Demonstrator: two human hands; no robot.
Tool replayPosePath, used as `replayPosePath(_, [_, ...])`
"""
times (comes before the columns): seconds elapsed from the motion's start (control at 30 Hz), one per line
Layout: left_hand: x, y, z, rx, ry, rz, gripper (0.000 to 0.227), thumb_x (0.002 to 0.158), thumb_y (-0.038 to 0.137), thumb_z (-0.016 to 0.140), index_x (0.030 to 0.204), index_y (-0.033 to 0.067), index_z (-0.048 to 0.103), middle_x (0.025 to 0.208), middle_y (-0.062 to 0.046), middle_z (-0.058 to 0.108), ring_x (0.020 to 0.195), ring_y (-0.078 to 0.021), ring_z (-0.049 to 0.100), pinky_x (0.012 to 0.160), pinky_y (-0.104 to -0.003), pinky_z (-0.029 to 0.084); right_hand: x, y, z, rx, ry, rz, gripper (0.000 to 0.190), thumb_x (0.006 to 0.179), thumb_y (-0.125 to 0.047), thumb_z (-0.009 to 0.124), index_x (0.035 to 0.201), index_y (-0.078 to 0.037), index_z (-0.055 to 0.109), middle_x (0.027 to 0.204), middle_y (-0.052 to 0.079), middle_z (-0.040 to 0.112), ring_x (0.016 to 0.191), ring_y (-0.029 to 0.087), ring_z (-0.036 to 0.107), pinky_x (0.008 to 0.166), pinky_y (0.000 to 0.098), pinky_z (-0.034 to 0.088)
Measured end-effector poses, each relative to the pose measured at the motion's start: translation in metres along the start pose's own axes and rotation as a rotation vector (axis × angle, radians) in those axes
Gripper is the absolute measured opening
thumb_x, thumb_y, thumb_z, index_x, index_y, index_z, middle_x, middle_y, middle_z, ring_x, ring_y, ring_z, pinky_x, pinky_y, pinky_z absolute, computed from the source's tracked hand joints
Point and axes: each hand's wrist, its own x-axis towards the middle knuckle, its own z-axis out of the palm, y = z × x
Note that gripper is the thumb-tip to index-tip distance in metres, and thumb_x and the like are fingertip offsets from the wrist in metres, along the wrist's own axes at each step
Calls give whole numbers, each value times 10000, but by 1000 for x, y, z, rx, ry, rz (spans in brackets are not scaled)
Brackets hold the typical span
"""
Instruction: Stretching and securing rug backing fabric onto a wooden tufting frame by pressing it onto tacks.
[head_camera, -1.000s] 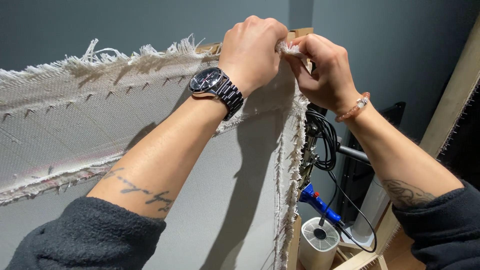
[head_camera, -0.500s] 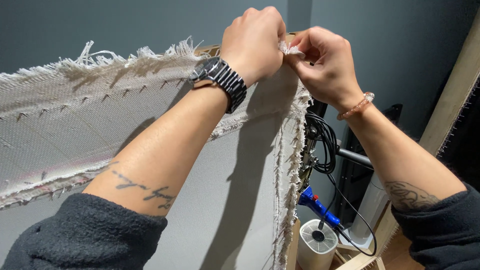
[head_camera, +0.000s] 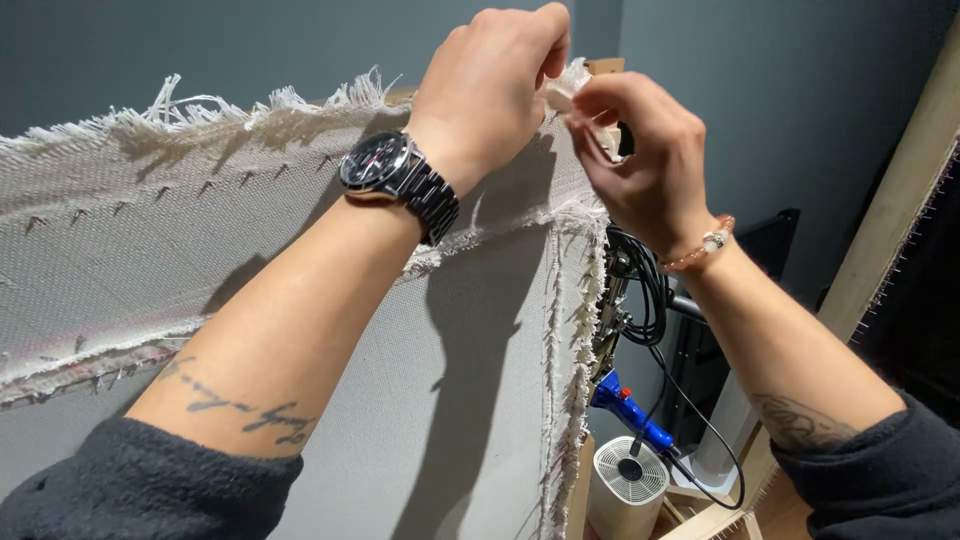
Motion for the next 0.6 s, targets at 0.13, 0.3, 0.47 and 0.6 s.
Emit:
replayPosePath(0.13, [-23, 12, -14, 0, -14, 50, 411, 675, 7, 718, 1012, 136, 522, 872, -70, 686, 730, -357, 611, 520, -508, 418, -2, 3, 13, 93, 12, 72, 231, 1044, -2, 789, 1196, -10, 614, 1090, 130, 713, 972, 229, 699, 922, 344, 569])
replayPosePath(0.3, [-59, 29, -42, 346, 120, 121, 408, 718, 147, 870, 1034, 156, 612, 1102, -15, 635, 988, -252, 600, 842, -390, 467, 7, 6, 17, 112, -51, 106, 145, 1016, 64, 680, 1117, -35, 646, 1026, 78, 709, 908, 185, 684, 876, 311, 532])
replayPosePath(0.47, [-98, 31, -58, 515, 245, 106, 123, 917, 93, 746, 974, 163, 661, 1091, 17, 695, 998, -223, 614, 920, -370, 416, 9, 16, 21, 3, -103, -2, 120, 994, -12, 771, 1103, -61, 752, 1103, 101, 735, 1003, 264, 652, 927, 381, 517])
replayPosePath(0.6, [-108, 17, -48, 511, 274, 88, 87, 982, 65, 710, 914, 118, 695, 1026, -24, 710, 895, -250, 600, 839, -368, 471, 18, 23, 25, -36, -124, -188, 99, 1038, 43, 788, 1078, -21, 725, 1079, 112, 705, 922, 291, 601, 893, 397, 493])
